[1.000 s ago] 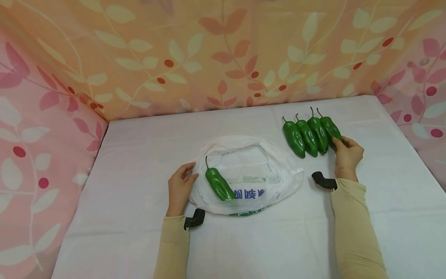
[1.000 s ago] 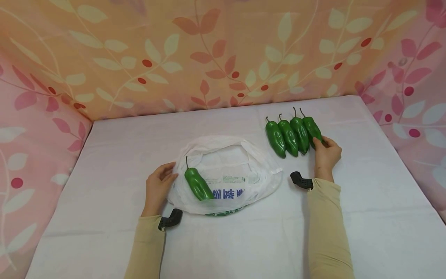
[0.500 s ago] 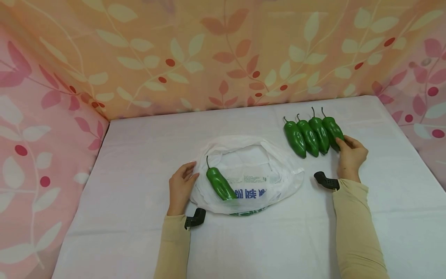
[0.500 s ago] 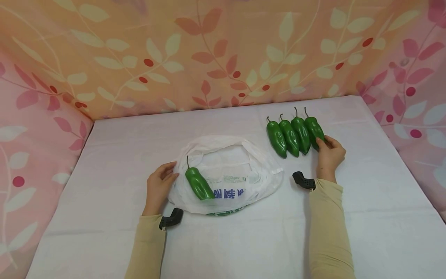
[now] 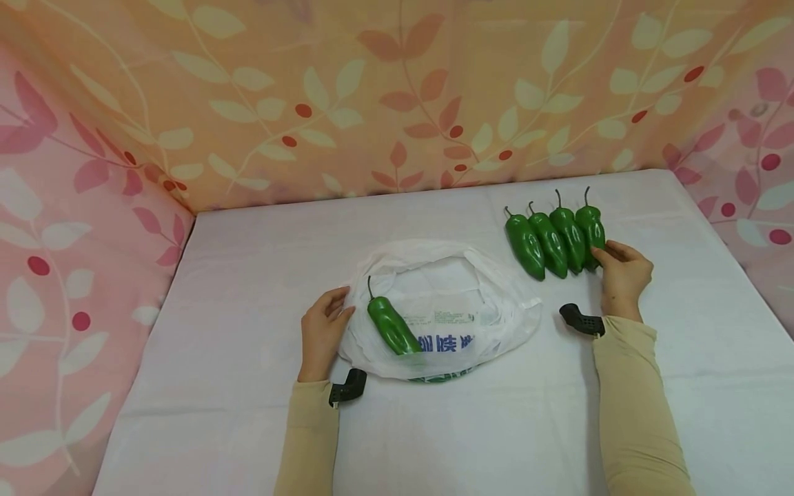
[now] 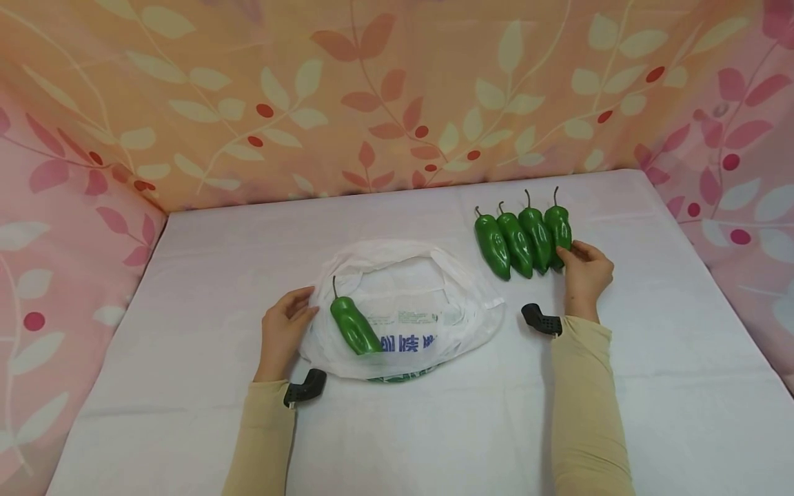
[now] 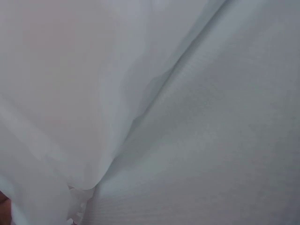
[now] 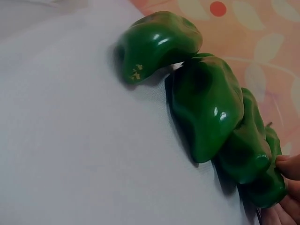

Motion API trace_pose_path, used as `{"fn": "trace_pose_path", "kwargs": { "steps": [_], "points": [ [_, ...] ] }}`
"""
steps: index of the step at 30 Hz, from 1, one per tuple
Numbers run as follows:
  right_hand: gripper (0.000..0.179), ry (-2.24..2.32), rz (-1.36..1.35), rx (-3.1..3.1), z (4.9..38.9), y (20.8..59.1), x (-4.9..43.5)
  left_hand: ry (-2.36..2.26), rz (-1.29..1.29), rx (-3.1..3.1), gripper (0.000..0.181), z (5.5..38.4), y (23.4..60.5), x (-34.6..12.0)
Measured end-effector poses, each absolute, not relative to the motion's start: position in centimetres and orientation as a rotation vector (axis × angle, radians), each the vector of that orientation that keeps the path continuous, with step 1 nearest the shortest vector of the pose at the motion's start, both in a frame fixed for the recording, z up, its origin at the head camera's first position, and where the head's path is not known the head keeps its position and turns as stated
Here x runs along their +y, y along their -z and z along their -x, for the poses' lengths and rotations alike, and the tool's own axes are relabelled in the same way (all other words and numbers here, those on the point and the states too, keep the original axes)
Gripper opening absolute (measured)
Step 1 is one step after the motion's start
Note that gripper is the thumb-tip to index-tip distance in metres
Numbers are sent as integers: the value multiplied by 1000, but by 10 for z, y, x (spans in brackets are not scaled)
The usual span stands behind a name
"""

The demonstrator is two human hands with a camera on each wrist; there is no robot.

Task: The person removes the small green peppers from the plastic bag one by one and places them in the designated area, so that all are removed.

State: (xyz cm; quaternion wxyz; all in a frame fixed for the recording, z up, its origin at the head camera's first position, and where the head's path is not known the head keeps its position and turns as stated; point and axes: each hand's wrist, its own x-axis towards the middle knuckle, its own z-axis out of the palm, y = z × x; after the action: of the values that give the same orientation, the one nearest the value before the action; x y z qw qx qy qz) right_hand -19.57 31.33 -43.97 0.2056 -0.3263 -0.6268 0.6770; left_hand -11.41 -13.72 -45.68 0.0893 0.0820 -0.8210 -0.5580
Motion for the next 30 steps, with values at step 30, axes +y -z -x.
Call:
{"fn": "trace_pose_path", "kwargs": {
  "steps": [30],
  "points": [
    [25, -1936, 676, -1536, 171, 422, 270, 1640, -251, -2455, 35, 114, 455, -137]
  ]
}}
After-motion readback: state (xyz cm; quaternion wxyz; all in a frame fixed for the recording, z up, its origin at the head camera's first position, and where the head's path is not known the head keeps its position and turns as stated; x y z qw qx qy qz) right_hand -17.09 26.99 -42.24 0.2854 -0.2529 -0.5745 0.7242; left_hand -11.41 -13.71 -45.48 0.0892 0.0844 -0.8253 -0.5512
